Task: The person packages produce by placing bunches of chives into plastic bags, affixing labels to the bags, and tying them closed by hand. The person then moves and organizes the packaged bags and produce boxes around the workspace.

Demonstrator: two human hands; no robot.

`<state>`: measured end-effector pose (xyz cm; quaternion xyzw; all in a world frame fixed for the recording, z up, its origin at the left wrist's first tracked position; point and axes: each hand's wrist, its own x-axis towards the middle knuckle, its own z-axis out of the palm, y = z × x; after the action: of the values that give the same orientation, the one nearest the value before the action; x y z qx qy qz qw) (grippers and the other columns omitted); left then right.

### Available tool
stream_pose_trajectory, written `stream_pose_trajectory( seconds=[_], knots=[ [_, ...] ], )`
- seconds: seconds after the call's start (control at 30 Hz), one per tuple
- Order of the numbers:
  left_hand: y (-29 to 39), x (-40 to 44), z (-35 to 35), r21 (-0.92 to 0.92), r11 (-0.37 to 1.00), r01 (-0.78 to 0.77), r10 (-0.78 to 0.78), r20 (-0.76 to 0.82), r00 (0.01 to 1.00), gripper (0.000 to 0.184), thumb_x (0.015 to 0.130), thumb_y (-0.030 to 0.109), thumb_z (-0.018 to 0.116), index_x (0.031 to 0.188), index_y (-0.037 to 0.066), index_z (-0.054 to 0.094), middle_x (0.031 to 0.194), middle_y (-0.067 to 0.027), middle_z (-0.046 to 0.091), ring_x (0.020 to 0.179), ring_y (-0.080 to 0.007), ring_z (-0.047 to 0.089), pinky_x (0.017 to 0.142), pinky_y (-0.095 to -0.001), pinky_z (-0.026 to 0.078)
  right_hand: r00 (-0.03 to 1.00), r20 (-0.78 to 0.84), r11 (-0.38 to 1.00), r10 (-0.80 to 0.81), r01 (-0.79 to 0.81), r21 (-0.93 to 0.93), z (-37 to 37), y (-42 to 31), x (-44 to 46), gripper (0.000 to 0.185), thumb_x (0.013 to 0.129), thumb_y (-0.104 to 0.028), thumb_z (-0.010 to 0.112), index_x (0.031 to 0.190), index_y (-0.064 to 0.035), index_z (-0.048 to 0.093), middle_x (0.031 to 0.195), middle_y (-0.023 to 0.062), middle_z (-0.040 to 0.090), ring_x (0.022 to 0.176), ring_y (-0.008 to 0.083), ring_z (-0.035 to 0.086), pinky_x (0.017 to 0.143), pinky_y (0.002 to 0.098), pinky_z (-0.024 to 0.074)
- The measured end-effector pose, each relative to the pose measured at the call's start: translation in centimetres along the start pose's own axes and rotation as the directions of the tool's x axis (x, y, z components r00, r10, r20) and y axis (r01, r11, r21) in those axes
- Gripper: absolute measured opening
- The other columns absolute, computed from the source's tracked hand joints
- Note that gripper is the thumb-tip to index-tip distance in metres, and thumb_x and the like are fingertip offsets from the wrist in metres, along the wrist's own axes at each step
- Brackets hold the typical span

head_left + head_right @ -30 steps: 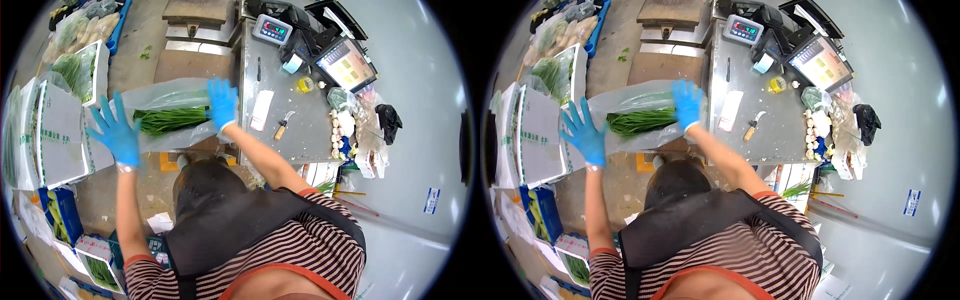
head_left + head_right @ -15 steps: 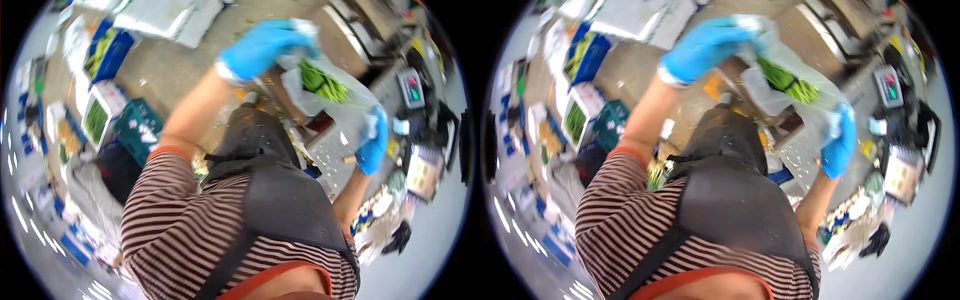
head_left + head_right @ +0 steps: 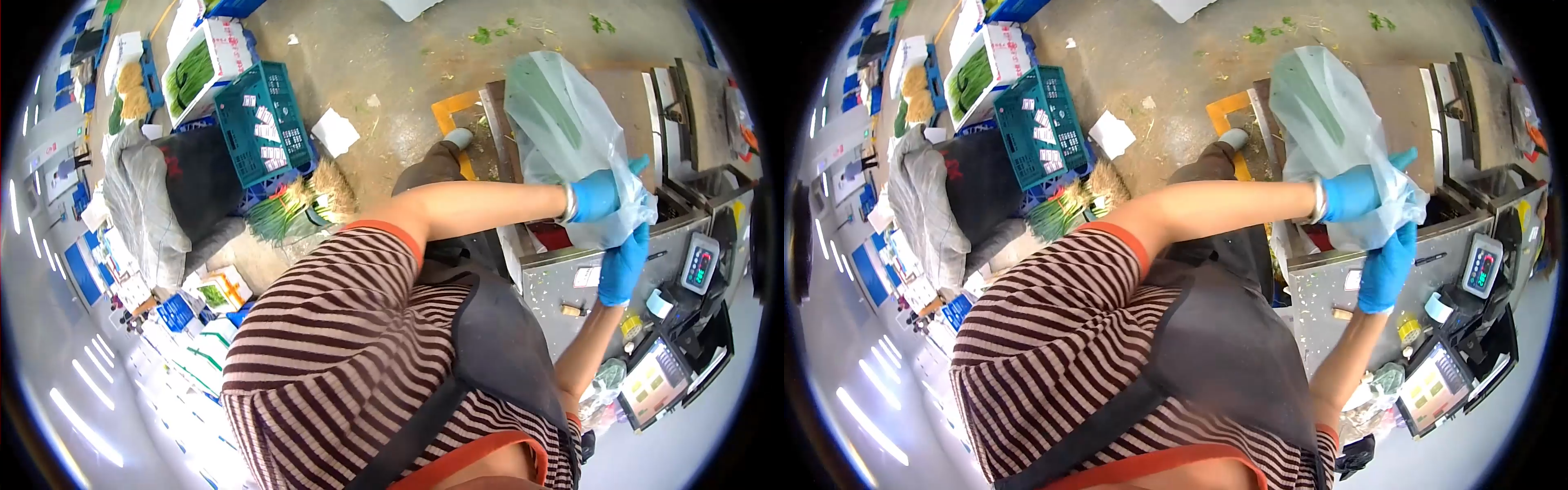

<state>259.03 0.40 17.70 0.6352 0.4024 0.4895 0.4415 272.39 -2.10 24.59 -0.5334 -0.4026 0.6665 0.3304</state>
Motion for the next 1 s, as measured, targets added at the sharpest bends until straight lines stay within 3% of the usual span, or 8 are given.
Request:
stream_pose_trajectory(
  seconds=[0.23, 0.3, 0.4, 0.5, 0.6, 0.7, 0.9, 1.0],
  knots=[
    [-0.2, 0.4, -5.2, -0.670, 0.721, 0.179, 0.046, 0.303, 0.952, 0.036, 0.086, 0.021, 0.068, 0.116, 0.000, 0.064, 0.111, -0.0070, 0.065, 0.103, -0.0143, 0.056, 0.097, -0.0309, 0.043, 0.966, 0.085, 0.417, -0.243, 0.184, -0.890, -3.5, -4.1, 2.0, 0.021, 0.083, -0.010, 0.068, 0.100, -0.0032, 0.060, 0.087, 0.0024, 0.061, 0.082, 0.0102, 0.051, 0.077, 0.0275, 0.0459],
    [-3.6, -0.9, -6.6, -0.249, 0.751, 0.612, -0.303, 0.694, 0.654, 0.037, 0.087, 0.031, 0.068, 0.110, 0.002, 0.068, 0.099, -0.0049, 0.068, 0.096, -0.0123, 0.059, 0.087, -0.0317, 0.049, 0.978, 0.145, 0.704, -0.152, 0.210, -0.678, -6.5, -0.9, 4.5, 0.028, 0.082, -0.009, 0.067, 0.108, -0.0048, 0.057, 0.094, 0.0029, 0.056, 0.088, 0.0122, 0.050, 0.078, 0.0270, 0.0451],
    [-6.3, -3.9, -9.4, 0.248, 0.815, 0.524, -0.534, 0.674, 0.510, 0.050, 0.084, 0.044, 0.067, 0.114, 0.003, 0.067, 0.106, -0.0102, 0.069, 0.098, -0.0158, 0.061, 0.088, -0.0305, 0.046, 0.969, 0.184, 0.647, 0.167, 0.033, -0.762, -9.6, 3.7, 7.7, 0.039, 0.080, -0.021, 0.073, 0.113, -0.0052, 0.058, 0.092, 0.0027, 0.059, 0.085, 0.0100, 0.053, 0.076, 0.0244, 0.0462],
    [-8.3, -5.1, -12.1, -0.115, 0.603, 0.789, -0.612, 0.568, 0.550, 0.033, 0.086, 0.027, 0.065, 0.104, -0.001, 0.069, 0.101, -0.0069, 0.069, 0.090, -0.0137, 0.061, 0.084, -0.0294, 0.047, 0.957, -0.167, 0.726, 0.239, -0.290, -0.624, -11.1, 9.9, 8.7, 0.031, 0.081, -0.025, 0.068, 0.103, -0.0038, 0.068, 0.078, 0.0044, 0.064, 0.067, 0.0114, 0.058, 0.062, 0.0259, 0.0492],
    [-10.2, -6.7, -11.3, -0.057, 0.670, 0.740, -0.640, 0.461, 0.615, 0.026, 0.086, 0.024, 0.064, 0.096, 0.001, 0.070, 0.093, -0.0072, 0.067, 0.088, -0.0141, 0.059, 0.086, -0.0297, 0.045, 0.879, -0.463, 0.843, 0.111, -0.330, -0.424, -9.6, 14.3, 10.9, 0.029, 0.079, -0.024, 0.063, 0.099, -0.0038, 0.070, 0.083, 0.0133, 0.069, 0.073, 0.0193, 0.066, 0.069, 0.0339, 0.0532],
    [-7.0, -8.5, -5.9, 0.469, 0.876, 0.109, -0.384, 0.544, 0.746, 0.015, 0.069, 0.018, 0.072, 0.074, 0.005, 0.066, 0.096, -0.0115, 0.057, 0.091, -0.0304, 0.054, 0.080, -0.0384, 0.044, 0.823, -0.562, 0.780, -0.082, -0.297, -0.550, -10.2, 20.0, 14.7, 0.025, 0.079, -0.023, 0.058, 0.091, -0.0049, 0.071, 0.090, 0.0193, 0.069, 0.078, 0.0325, 0.067, 0.076, 0.0403, 0.0523],
    [-1.5, -8.2, -5.6, 0.245, 0.969, 0.016, -0.113, 0.387, 0.915, 0.015, 0.076, 0.011, 0.069, 0.090, 0.006, 0.064, 0.111, -0.0095, 0.057, 0.101, -0.0300, 0.053, 0.086, -0.0402, 0.044, 0.794, -0.607, 0.772, -0.019, -0.374, -0.514, -9.9, 23.3, 15.9, 0.025, 0.083, -0.022, 0.053, 0.088, -0.0036, 0.069, 0.083, 0.0210, 0.067, 0.074, 0.0328, 0.066, 0.070, 0.0407, 0.0522],
    [-0.1, -5.2, -8.3, -0.360, 0.672, 0.647, -0.505, 0.415, 0.756, 0.019, 0.086, 0.009, 0.061, 0.104, 0.004, 0.064, 0.128, -0.0099, 0.052, 0.110, -0.0232, 0.053, 0.091, -0.0362, 0.045, 0.891, -0.341, 0.952, 0.300, -0.259, 0.161, -11.1, 15.4, 11.6, 0.021, 0.088, -0.016, 0.050, 0.087, -0.0027, 0.066, 0.083, 0.0076, 0.064, 0.077, 0.0205, 0.063, 0.068, 0.0320, 0.0530]
  ],
)
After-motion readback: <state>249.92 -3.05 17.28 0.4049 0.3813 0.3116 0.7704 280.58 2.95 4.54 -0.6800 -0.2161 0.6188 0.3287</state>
